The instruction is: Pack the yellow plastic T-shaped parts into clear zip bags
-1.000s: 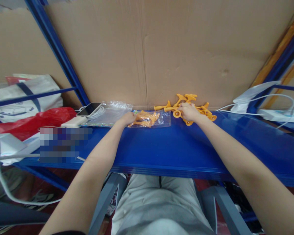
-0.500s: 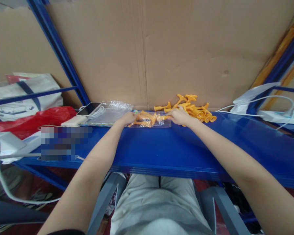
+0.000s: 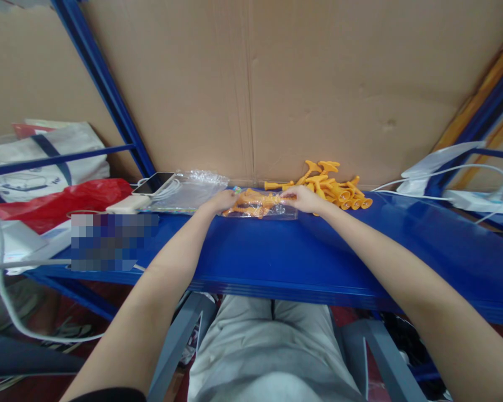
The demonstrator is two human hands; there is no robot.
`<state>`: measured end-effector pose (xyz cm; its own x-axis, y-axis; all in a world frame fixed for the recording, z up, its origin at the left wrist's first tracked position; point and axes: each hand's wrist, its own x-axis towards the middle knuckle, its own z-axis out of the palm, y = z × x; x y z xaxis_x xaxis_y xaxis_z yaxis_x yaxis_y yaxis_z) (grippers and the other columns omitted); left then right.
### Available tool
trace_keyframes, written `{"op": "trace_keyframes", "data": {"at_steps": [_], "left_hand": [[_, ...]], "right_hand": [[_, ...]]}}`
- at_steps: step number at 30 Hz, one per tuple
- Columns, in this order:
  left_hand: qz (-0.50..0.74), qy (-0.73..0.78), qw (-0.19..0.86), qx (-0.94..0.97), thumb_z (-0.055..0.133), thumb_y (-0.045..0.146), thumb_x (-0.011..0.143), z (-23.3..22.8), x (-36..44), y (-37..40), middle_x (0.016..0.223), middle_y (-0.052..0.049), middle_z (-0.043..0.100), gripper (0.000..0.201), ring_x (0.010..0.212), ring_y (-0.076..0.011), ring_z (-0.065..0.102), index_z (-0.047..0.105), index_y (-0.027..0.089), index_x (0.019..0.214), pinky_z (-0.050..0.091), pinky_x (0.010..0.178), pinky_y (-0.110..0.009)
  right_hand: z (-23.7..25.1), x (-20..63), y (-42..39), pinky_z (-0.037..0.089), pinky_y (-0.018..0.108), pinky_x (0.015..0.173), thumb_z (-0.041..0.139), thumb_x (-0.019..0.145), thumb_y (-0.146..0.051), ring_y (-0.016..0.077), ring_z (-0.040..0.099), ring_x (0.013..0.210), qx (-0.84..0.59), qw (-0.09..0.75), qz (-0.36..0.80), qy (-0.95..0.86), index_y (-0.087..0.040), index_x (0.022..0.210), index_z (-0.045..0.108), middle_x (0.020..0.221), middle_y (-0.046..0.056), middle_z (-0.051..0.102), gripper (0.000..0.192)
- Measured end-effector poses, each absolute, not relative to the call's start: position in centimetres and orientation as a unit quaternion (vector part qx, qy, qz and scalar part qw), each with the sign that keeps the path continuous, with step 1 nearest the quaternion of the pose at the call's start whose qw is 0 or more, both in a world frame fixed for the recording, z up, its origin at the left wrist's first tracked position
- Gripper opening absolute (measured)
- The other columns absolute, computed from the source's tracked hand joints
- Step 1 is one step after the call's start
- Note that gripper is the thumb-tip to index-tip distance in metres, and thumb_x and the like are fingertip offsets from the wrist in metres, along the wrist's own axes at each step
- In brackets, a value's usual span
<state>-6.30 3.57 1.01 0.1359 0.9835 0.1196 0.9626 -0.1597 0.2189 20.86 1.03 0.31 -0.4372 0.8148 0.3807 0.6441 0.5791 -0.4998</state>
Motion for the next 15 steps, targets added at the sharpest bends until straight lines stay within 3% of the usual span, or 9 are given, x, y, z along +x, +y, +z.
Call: {"op": "trace_keyframes", "data": {"at_steps": [4,10,15], "left_hand": [[0.124,0.645,0.044,0.753,0.042,0.03,0.09,1.1,-6.2,3.5,0.114,-0.011,0.073,0.037,0.106,-0.0231,0.068,0.074,0.014,0.101,0.05,0.084,-0.02],[0.139,0.638,0.082,0.753,0.046,0.036,0.09,1.3,-5.8,2.7,0.088,-0.008,0.076,0.035,0.086,-0.0239,0.071,0.074,0.015,0.088,0.051,0.068,-0.023],[0.142,0.645,0.13,0.74,0.044,0.037,0.09,1.4,-5.6,2.2,0.067,-0.007,0.07,0.038,0.061,-0.0213,0.067,0.073,0.012,0.091,0.047,0.054,-0.025]], "right_hand": [[-0.2,20.5,1.1,0.05,0.041,0.095,0.069,0.077,-0.014,0.0221,0.069,0.095,-0.443,0.347,0.188,-0.805,-0.015,0.085,0.077,0.098,0.01,0.076,0.011],[-0.7,20.0,1.4,0.053,0.038,0.09,0.071,0.072,-0.011,0.0206,0.069,0.089,-0.433,0.379,0.261,-0.775,-0.015,0.074,0.074,0.088,0.006,0.075,0.005],[-0.8,18.4,0.4,0.056,0.029,0.082,0.067,0.069,-0.001,0.0168,0.069,0.087,-0.415,0.415,0.37,-0.72,-0.017,0.076,0.072,0.091,0.004,0.074,0.018]]}}
